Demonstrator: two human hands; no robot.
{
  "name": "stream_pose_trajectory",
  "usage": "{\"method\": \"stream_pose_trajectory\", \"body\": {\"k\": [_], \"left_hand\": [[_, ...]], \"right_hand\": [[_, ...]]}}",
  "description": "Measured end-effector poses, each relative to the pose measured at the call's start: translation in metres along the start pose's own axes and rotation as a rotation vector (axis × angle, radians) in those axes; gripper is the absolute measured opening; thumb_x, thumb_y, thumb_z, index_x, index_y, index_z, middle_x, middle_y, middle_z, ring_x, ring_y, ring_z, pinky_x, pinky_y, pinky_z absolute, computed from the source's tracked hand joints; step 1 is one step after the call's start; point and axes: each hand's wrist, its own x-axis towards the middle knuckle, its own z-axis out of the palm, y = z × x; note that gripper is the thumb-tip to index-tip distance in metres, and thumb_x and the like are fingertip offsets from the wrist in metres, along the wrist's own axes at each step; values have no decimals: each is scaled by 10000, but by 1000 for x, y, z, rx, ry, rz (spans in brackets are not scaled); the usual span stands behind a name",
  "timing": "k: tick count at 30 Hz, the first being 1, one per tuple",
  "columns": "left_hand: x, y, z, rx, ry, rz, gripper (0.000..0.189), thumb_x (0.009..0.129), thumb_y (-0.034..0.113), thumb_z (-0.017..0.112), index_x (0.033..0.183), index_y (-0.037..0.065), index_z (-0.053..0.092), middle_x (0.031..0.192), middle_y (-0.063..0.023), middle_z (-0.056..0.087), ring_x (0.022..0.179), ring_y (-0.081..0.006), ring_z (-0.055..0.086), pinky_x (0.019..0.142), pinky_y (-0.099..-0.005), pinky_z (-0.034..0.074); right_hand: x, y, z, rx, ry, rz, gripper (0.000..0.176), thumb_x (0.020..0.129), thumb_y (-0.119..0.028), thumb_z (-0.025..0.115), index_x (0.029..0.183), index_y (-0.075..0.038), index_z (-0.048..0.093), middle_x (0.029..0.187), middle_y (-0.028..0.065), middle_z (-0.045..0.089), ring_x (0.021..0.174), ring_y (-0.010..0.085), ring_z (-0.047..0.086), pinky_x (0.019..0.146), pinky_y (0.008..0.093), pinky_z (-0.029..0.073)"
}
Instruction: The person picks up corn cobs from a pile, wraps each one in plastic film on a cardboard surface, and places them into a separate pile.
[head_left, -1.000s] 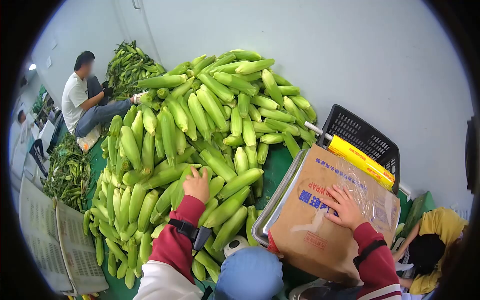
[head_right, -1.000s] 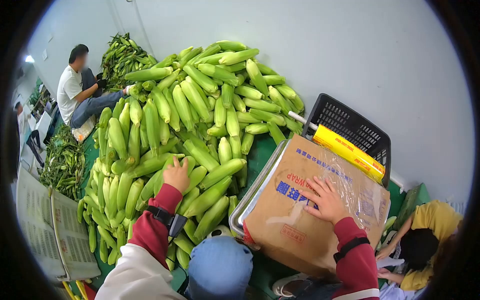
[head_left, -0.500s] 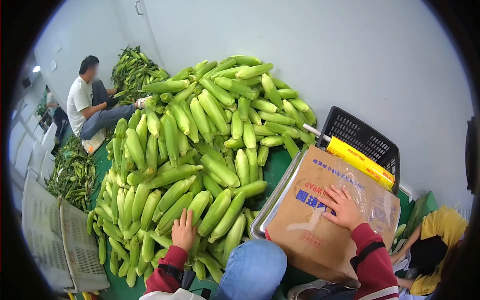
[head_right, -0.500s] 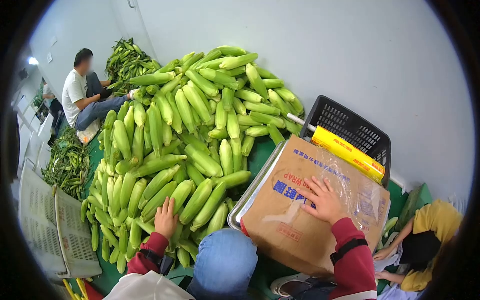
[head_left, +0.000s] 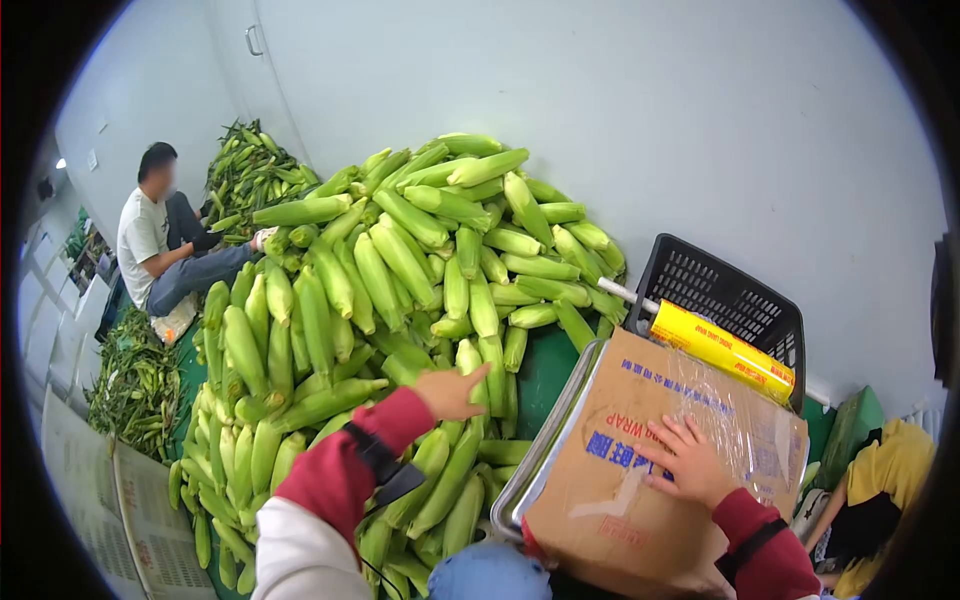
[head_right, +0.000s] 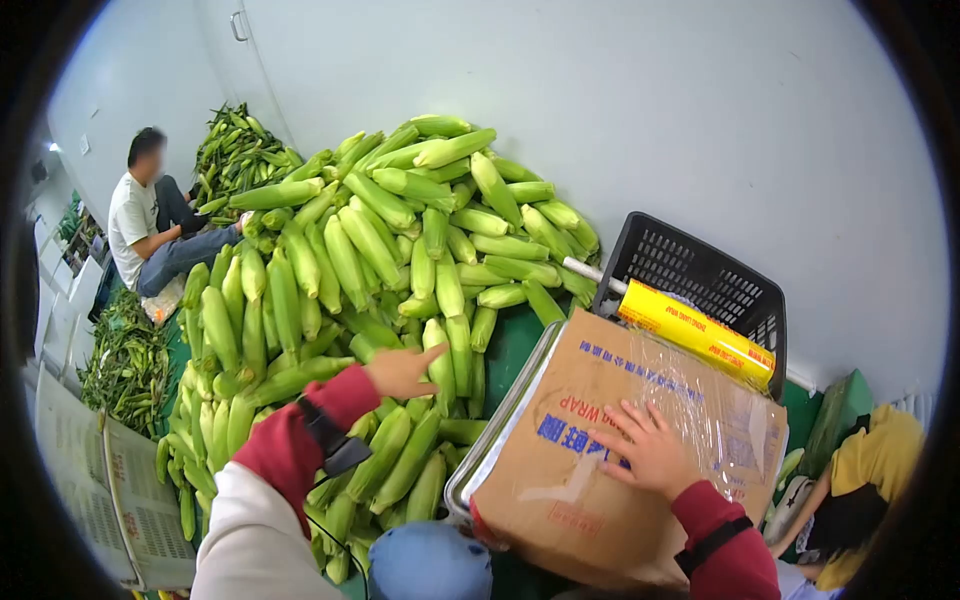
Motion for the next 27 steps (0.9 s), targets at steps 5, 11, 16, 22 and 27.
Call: {"method": "stream_pose_trajectory", "body": {"k": [5,11,16,22,27], "left_hand": [[191,34,47,379,510,260,645,872,293,564,1442,72,358,1399,-202,468,1243,-341,497,943,-430,449],[342,62,69,593,779,468,542,898,232,493,1426,129,424,1399,-101,493,1309,-257,424,1018,-436,373],[369,60,49,624,471,486,416,871,241,519,1257,113,608,1067,-51,567,1067,-224,506,1027,-427,349],[366,51,3,734,411,498,550,649,447,786,1098,135,727,1497,-126,351,1398,-324,280,1114,-420,273],[378,60,3,584,302,324,456,704,423,751,1087,175,734,1456,-133,391,1347,-368,322,1095,-475,285]], "right_hand": [[6,7,-4,-69,-94,-32,532,874,-558,563,1356,-335,535,1422,74,486,1331,318,425,1101,574,263],[7,17,7,13,-112,3,574,796,-621,626,1325,-410,555,1391,4,511,1333,248,410,1138,548,196],[10,21,2,87,-152,-1,554,798,-589,634,1312,-395,564,1411,2,478,1338,252,400,1141,567,183],[13,26,5,242,-162,13,533,817,-516,653,1308,-323,576,1457,79,448,1353,307,399,1139,601,186],[17,28,-4,259,-143,-12,576,837,-467,671,1353,-242,544,1465,109,434,1320,292,437,1121,553,265]]}}
